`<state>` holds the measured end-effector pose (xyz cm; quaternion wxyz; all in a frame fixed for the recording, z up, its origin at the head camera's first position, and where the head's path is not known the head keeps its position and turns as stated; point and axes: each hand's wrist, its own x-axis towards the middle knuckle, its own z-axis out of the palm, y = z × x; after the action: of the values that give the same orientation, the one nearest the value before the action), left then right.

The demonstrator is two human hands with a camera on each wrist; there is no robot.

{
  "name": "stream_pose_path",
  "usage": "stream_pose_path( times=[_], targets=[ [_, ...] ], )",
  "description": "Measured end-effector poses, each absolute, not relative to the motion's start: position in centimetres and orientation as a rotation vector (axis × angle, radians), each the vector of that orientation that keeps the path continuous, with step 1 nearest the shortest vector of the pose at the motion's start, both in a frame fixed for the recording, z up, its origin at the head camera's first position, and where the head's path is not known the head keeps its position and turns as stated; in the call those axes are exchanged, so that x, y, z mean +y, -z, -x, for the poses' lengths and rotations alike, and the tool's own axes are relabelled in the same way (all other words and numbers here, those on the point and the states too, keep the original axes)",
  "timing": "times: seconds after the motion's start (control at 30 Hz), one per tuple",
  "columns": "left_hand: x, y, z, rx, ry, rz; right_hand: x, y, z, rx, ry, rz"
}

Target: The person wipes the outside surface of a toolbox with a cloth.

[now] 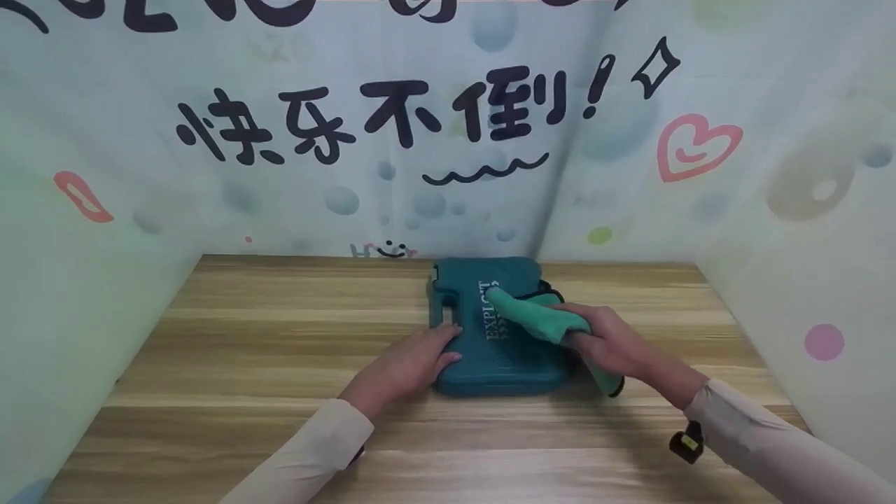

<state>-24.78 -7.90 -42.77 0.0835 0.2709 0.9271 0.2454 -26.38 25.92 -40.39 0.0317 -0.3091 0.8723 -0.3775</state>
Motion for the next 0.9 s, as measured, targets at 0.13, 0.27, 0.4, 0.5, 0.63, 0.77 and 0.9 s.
stream_pose_path(
  times=[0.13,0.27,0.4,0.5,0.63,0.77,0.9],
  targets=[
    [-7.7,43.0,24.5,2.841,-0.792,-0.788,24.4,39.8,27.6,2.720,1.217,0.863],
    [-7.3,43.1,24.1,2.913,-0.776,-0.819,22.2,39.4,28.6,2.729,1.196,0.861],
    [-6.5,43.1,23.7,2.928,-0.644,-1.089,19.6,39.1,29.7,2.705,1.098,0.934],
    [-6.1,43.2,23.8,2.934,-0.554,-1.282,17.3,38.9,30.9,2.700,1.000,0.969],
    [-5.9,43.3,23.9,2.958,-0.507,-1.378,14.5,38.9,32.3,2.707,0.905,0.975],
    [-5.9,43.3,24.0,2.952,-0.506,-1.424,11.9,39.3,33.1,2.692,0.787,1.000],
    [-6.1,43.4,24.0,2.931,-0.554,-1.411,9.9,39.7,33.4,2.658,0.599,1.032]
  ],
)
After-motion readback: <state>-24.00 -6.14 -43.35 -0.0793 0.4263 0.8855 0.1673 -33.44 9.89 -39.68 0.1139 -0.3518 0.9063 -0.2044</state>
